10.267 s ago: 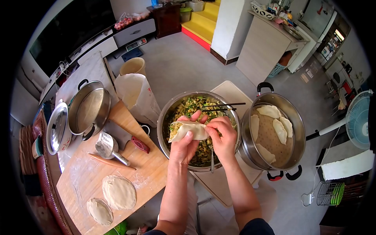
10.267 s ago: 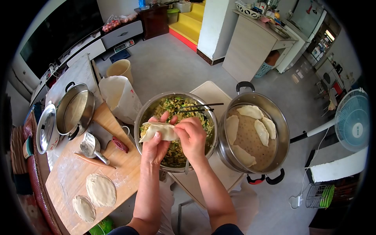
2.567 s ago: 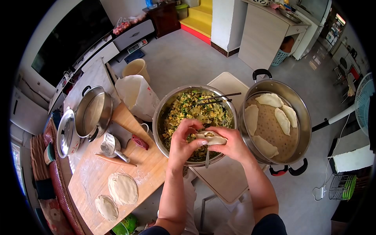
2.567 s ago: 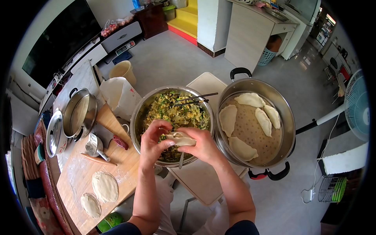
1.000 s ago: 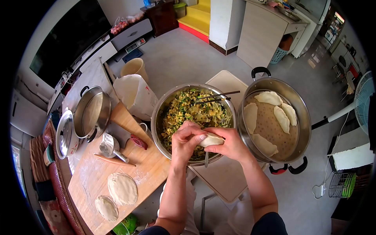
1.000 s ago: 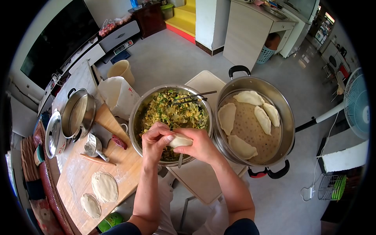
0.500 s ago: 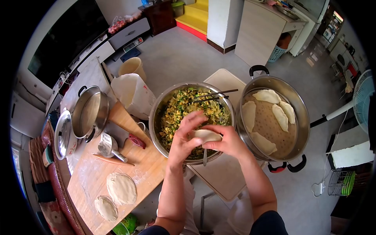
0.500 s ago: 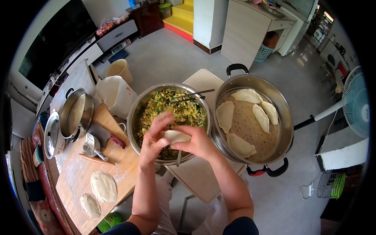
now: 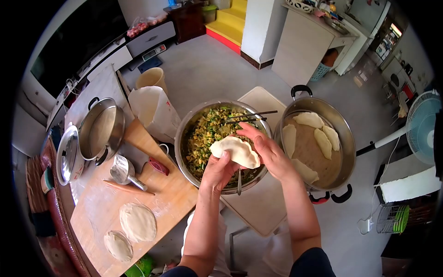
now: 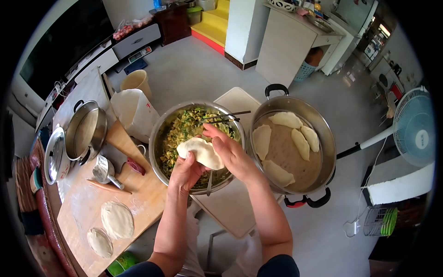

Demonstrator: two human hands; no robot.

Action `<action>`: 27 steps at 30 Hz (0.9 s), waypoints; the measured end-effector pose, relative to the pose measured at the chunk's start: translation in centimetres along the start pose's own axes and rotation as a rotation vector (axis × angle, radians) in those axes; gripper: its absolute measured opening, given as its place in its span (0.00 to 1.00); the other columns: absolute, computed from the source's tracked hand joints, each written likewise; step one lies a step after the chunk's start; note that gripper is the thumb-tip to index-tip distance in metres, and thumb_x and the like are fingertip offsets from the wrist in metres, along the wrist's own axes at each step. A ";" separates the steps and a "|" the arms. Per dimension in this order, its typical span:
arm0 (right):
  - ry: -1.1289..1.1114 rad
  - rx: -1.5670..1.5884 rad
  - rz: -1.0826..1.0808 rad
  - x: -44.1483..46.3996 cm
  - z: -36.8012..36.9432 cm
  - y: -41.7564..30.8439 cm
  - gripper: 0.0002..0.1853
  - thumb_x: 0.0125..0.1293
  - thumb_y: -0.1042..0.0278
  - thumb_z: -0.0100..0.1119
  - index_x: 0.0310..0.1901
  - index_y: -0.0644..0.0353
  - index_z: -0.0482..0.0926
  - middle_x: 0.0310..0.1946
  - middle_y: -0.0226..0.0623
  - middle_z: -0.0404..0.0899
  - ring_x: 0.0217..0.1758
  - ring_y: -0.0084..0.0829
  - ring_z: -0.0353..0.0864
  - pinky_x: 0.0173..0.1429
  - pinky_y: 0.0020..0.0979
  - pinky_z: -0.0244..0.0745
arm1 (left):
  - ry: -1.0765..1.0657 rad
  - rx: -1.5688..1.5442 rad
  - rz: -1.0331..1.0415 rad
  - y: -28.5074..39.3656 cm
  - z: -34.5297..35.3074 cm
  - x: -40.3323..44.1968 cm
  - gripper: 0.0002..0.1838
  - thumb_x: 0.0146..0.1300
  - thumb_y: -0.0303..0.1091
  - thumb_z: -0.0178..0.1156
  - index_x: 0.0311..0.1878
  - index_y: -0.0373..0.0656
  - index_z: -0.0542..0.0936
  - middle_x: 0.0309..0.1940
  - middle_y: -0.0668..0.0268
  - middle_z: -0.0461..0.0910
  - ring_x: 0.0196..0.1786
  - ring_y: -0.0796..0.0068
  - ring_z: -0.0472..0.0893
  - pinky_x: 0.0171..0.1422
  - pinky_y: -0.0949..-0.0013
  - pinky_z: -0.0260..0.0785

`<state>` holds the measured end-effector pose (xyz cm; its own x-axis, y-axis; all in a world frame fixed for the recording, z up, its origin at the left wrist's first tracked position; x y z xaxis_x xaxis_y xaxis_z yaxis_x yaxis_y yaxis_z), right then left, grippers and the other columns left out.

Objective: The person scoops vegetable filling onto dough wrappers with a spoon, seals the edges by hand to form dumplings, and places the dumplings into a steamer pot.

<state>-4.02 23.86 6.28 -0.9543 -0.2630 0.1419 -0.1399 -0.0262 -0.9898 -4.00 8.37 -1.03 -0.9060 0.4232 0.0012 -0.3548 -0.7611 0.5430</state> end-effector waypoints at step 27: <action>0.585 0.096 -0.218 0.2 4.9 2.3 0.14 0.63 0.83 0.64 0.50 0.63 0.85 0.43 0.33 0.77 0.40 0.19 0.77 0.43 0.20 0.72 | 0.095 -0.309 0.242 2.0 0.4 0.5 0.27 0.69 0.43 0.61 0.68 0.47 0.66 0.68 0.58 0.70 0.67 0.56 0.73 0.70 0.51 0.72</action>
Point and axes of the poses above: each hand's wrist, its own x-axis towards the middle knuckle, its own z-axis out of the palm, y = z × x, the point moved 3 cm from there along x, towards the middle knuckle
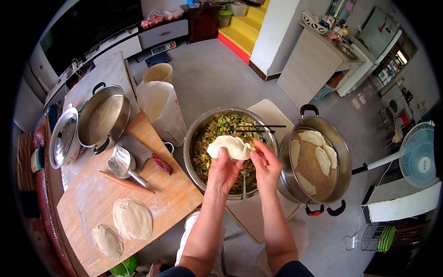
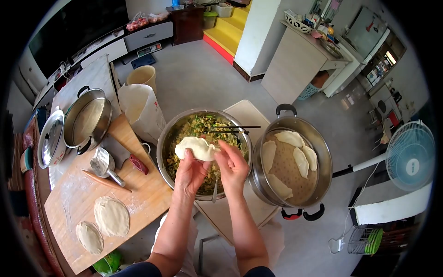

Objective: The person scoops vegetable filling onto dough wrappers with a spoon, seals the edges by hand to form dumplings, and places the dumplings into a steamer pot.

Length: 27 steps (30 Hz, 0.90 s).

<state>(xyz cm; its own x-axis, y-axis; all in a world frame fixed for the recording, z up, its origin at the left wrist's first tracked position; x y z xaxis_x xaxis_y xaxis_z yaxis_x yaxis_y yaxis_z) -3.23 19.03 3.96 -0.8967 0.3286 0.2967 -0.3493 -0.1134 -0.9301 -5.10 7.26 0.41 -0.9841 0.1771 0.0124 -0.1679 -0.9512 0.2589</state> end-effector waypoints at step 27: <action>-0.003 -0.571 -0.410 1.3 -0.7 -0.6 0.09 0.61 0.80 0.65 0.44 0.66 0.83 0.33 0.37 0.79 0.35 0.27 0.77 0.39 0.28 0.71 | -0.089 0.202 -0.058 -0.2 0.6 -0.2 0.28 0.66 0.30 0.66 0.67 0.47 0.67 0.65 0.56 0.72 0.66 0.61 0.74 0.70 0.56 0.71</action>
Point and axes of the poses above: each hand's wrist, its own x-axis towards the middle knuckle, its own z-axis out of the palm, y = z × x, the point moved 3 cm from there along x, towards the middle knuckle
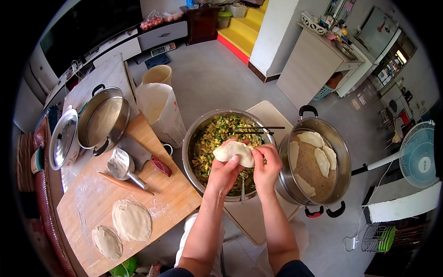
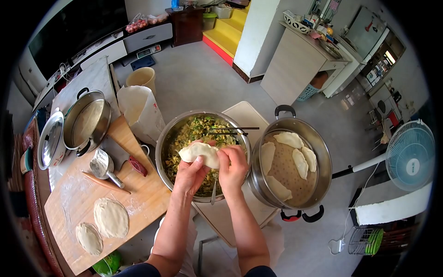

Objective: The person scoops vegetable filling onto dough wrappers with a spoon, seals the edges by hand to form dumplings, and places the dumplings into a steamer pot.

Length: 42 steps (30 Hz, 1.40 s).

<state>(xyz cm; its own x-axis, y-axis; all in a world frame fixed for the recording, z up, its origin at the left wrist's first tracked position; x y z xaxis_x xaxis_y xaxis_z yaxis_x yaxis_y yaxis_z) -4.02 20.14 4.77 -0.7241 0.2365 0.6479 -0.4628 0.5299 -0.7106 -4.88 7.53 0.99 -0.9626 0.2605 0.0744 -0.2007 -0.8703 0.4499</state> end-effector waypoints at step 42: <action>-0.284 0.240 0.015 2.4 -0.5 -1.5 0.05 0.56 0.82 0.67 0.36 0.67 0.84 0.34 0.37 0.80 0.37 0.32 0.80 0.43 0.28 0.74 | -0.091 0.864 -0.011 1.7 0.9 -0.3 0.19 0.64 0.27 0.65 0.57 0.39 0.73 0.44 0.66 0.80 0.49 0.77 0.78 0.55 0.70 0.71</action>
Point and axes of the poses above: each hand's wrist, its own x-axis towards the middle knuckle, its own z-axis out of the palm, y = z × x, the point moved 3 cm from there along x, towards the middle knuckle
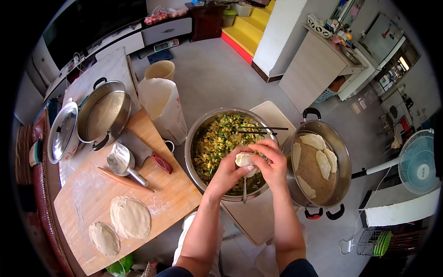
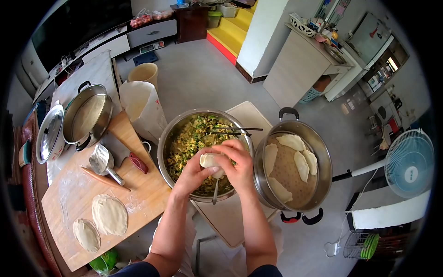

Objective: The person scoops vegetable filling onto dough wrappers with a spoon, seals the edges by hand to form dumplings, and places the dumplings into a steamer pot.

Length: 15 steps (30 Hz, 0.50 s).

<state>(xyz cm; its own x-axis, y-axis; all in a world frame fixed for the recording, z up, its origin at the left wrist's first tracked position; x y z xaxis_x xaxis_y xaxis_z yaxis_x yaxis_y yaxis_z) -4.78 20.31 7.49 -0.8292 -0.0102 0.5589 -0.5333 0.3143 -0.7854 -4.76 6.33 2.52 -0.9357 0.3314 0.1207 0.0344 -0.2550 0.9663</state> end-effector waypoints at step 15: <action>-0.224 -0.143 -0.110 0.4 0.1 -0.5 0.10 0.53 0.82 0.69 0.38 0.63 0.84 0.36 0.36 0.79 0.40 0.34 0.78 0.42 0.32 0.73 | 0.017 0.379 0.014 1.3 0.1 -0.3 0.23 0.56 0.22 0.65 0.56 0.37 0.73 0.40 0.48 0.83 0.46 0.51 0.84 0.49 0.59 0.74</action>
<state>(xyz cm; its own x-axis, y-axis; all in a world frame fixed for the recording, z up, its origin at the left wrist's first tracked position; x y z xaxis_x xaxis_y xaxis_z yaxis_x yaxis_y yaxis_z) -4.92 20.03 8.06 -0.7927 -0.2563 0.5532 -0.6060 0.4303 -0.6690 -4.38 6.04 3.73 -0.9398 0.3147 0.1334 0.1714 0.0962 0.9805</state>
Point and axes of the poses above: each hand's wrist, its own x-axis towards the middle knuckle, its own z-axis out of the palm, y = z × x, the point moved 3 cm from there along x, towards the middle knuckle
